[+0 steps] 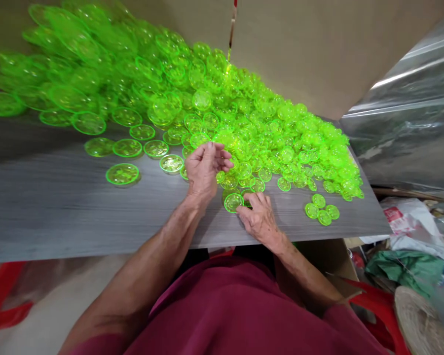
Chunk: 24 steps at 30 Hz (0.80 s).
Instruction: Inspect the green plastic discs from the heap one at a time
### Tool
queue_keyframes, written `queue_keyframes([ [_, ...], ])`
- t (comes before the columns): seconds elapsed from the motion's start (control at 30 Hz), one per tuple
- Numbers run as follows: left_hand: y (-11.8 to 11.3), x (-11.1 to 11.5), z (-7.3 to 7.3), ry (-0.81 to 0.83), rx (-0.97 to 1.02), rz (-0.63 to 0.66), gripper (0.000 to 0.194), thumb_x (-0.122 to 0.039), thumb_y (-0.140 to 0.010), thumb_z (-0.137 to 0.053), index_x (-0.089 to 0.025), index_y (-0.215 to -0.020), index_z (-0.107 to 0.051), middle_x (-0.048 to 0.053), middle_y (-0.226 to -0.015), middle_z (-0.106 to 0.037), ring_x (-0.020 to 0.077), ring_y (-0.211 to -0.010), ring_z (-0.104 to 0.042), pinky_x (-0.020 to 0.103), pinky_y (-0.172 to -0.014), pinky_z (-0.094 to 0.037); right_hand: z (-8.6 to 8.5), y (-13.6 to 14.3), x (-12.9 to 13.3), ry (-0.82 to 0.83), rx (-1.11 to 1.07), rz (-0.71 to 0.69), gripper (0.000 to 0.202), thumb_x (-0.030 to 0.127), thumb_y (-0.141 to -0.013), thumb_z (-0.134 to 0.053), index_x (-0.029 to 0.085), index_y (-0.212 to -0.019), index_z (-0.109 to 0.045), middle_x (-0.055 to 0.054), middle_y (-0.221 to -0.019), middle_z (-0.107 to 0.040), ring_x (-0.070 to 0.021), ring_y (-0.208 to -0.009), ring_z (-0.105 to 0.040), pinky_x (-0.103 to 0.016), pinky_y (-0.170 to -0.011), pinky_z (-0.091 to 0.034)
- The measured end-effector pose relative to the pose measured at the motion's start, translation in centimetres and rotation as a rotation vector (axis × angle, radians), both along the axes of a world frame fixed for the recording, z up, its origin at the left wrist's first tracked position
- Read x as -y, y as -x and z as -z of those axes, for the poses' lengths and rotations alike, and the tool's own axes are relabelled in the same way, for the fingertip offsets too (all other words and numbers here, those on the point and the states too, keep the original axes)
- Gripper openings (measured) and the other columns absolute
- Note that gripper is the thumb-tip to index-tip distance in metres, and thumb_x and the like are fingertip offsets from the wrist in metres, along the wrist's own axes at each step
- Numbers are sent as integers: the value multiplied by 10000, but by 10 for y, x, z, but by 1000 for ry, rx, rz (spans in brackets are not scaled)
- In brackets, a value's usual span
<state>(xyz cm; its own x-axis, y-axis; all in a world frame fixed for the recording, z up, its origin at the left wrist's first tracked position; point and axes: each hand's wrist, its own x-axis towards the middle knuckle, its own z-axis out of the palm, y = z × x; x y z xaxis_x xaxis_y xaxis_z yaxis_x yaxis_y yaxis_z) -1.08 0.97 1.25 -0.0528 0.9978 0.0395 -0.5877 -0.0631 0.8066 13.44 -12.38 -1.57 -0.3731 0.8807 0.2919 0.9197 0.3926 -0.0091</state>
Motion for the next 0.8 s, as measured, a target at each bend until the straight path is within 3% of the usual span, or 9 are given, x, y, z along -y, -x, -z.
queue_keyframes([
  [0.13, 4, -3, 0, -16, 5, -25, 361, -527, -930, -683, -186, -815, -649, -6, -652, -715, 96, -491, -664, 184, -444, -497, -9, -10, 15, -102, -42, -54, 203, 204, -1014, -565, 236, -936, -749, -89, -1127, -655, -229, -1022, -507, -364, -830, -355],
  [0.27, 6, -7, -1, -6, -20, -64, 391, -568, -923, -672, -195, -814, -638, -8, -648, -712, 93, -497, -659, 178, -442, -484, -19, -26, 42, 30, -93, -87, 151, 217, -1008, -585, 227, -960, -728, -67, -1043, -660, -207, -955, -529, -355, -825, -368],
  [0.47, 15, -6, -5, -90, -147, -158, 373, -563, -927, -650, -200, -840, -656, 6, -697, -715, 106, -531, -657, 207, -475, -491, -6, -40, 54, 58, -49, 21, 139, 227, -1005, -591, 246, -1017, -729, -67, -1036, -653, -214, -938, -530, -356, -811, -382],
  [0.57, 30, -3, -2, -233, -416, -145, 280, -473, -894, -700, -198, -842, -706, 16, -723, -717, 125, -591, -658, 242, -561, -524, 0, -41, 45, 19, -24, 147, 141, 232, -992, -605, 261, -1001, -743, -73, -1018, -649, -229, -928, -516, -363, -784, -375],
  [0.7, 54, 5, 11, -520, -1021, 18, 79, -295, -800, -773, -234, -850, -768, 44, -842, -758, 227, -819, -711, 372, -797, -571, -1, -41, 40, -43, -66, 232, 135, 230, -985, -610, 257, -995, -742, -74, -1030, -648, -233, -942, -528, -367, -782, -385],
  [0.8, 65, 17, 20, -626, -1339, 95, 130, -215, -805, -755, -257, -926, -773, 71, -983, -768, 288, -973, -715, 453, -919, -557, -3, -43, 46, -21, -67, 228, 127, 217, -977, -615, 250, -980, -738, -72, -1024, -649, -234, -942, -537, -374, -794, -400],
])
